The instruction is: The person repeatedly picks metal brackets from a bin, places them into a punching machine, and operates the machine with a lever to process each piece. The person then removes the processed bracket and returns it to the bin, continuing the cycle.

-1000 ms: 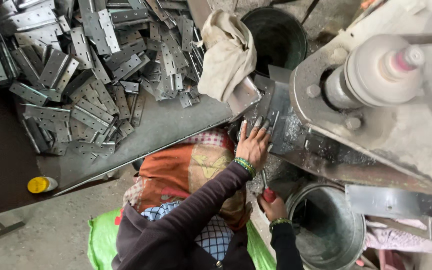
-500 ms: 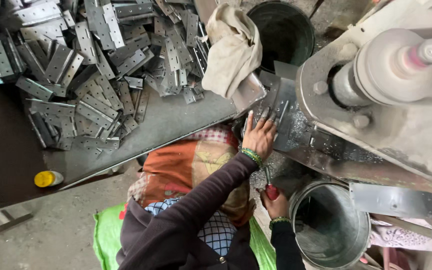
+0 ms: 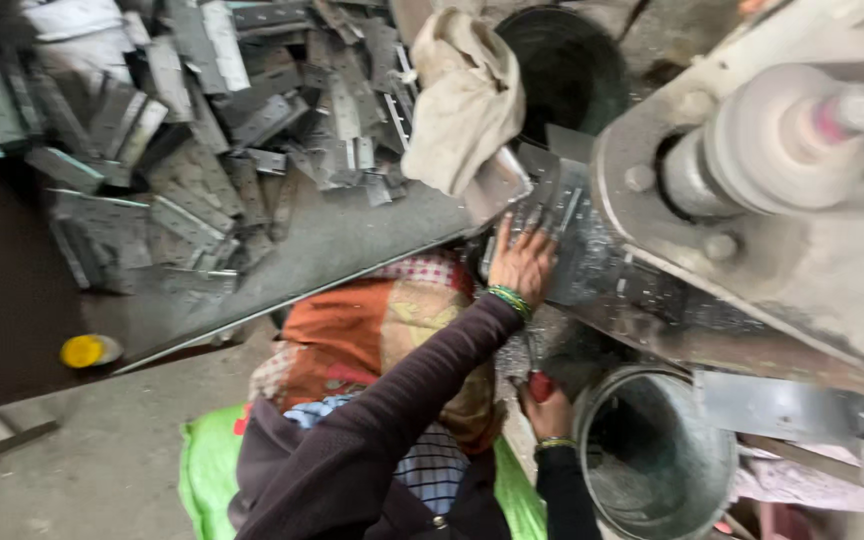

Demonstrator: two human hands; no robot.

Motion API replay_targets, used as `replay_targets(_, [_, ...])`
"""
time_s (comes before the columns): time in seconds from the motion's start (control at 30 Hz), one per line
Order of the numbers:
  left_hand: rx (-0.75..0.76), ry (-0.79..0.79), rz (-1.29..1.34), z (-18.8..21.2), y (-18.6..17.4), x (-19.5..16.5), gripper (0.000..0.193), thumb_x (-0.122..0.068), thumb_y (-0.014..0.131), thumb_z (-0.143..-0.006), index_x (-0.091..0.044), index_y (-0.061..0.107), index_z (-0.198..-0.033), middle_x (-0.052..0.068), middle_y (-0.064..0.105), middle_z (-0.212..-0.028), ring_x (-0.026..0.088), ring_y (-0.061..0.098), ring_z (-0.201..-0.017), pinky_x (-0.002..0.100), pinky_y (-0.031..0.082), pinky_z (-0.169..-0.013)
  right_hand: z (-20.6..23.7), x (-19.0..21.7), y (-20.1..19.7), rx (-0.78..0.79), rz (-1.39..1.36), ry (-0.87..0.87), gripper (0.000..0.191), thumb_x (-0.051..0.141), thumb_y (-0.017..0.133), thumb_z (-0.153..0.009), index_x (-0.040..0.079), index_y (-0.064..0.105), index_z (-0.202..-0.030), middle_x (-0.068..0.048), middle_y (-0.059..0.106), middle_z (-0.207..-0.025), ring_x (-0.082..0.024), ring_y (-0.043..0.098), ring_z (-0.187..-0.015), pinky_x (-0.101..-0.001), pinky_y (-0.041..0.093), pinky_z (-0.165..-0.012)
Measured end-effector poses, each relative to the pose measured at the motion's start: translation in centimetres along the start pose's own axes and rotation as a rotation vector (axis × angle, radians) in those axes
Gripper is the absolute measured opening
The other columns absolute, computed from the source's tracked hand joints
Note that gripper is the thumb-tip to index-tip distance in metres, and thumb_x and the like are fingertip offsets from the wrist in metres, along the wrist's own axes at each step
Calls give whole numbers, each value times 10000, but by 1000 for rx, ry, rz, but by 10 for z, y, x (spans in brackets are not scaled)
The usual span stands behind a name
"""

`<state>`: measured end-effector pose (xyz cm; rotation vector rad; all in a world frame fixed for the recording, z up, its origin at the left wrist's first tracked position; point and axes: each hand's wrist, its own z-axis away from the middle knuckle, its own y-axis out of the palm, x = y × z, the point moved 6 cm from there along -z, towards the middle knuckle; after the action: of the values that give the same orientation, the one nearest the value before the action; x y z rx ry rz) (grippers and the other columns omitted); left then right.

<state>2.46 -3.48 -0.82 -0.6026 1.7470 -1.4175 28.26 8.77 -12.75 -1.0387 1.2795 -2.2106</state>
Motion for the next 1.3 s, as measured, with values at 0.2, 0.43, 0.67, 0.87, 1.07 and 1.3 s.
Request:
replay_targets(0.2, [-90, 38, 35, 8, 4, 0, 547, -251, 409, -980, -104, 436, -1506, 125, 349, -1627, 278, 309, -1525, 630, -1, -1238, 1, -1, 8, 183, -126, 64, 615, 632, 720, -768, 117, 747, -1105, -194, 767, -992, -402, 725, -960, -469, 552, -836])
replay_targets(0.43, [6, 3, -35, -27, 16, -11, 594, -196, 418, -948, -103, 404, -1534, 125, 282, -1659, 271, 288, -1516, 623, 21, -1217, 2, 0, 11, 166, -48, 97, 614, 646, 691, -785, 104, 757, -1067, -182, 779, -943, -377, 747, -895, -458, 562, -810])
replay_targets(0.67, [68, 82, -67, 9, -11, -5, 545, -194, 474, -955, -113, 518, -1493, 126, 395, -1594, 289, 307, -1510, 657, 59, -1249, 5, 6, 14, 60, -129, 34, 638, 626, 748, -761, 93, 741, -1111, -206, 762, -1024, -405, 716, -962, -458, 544, -823])
replay_targets(0.87, [38, 148, 26, 20, -12, 4, 478, -216, 454, -1053, -124, 565, -1509, 65, 497, -1499, 240, 386, -1508, 669, 95, -1348, 13, 1, 6, 167, -143, 85, 680, 601, 789, -698, 53, 746, -1099, -185, 791, -1013, -343, 752, -967, -426, 550, -852])
replay_targets(1.07, [-386, 82, 158, 2, -37, 21, 665, -434, 429, -867, -89, 587, -1414, 131, 400, -1628, 327, 307, -1467, 683, 146, -1117, 30, 17, 2, 121, -254, -65, 688, 645, 777, -690, 52, 758, -1039, -153, 806, -970, -291, 784, -940, -406, 565, -857])
replay_targets(1.3, [-374, 326, 220, 178, -55, 110, 363, -329, 598, -953, -208, 670, -1287, 30, 544, -1491, 254, 386, -1477, 571, 298, -1216, 67, 41, 54, 330, 25, 62, 569, 647, 712, -774, 166, 790, -1067, -116, 779, -932, -306, 720, -851, -421, 548, -794])
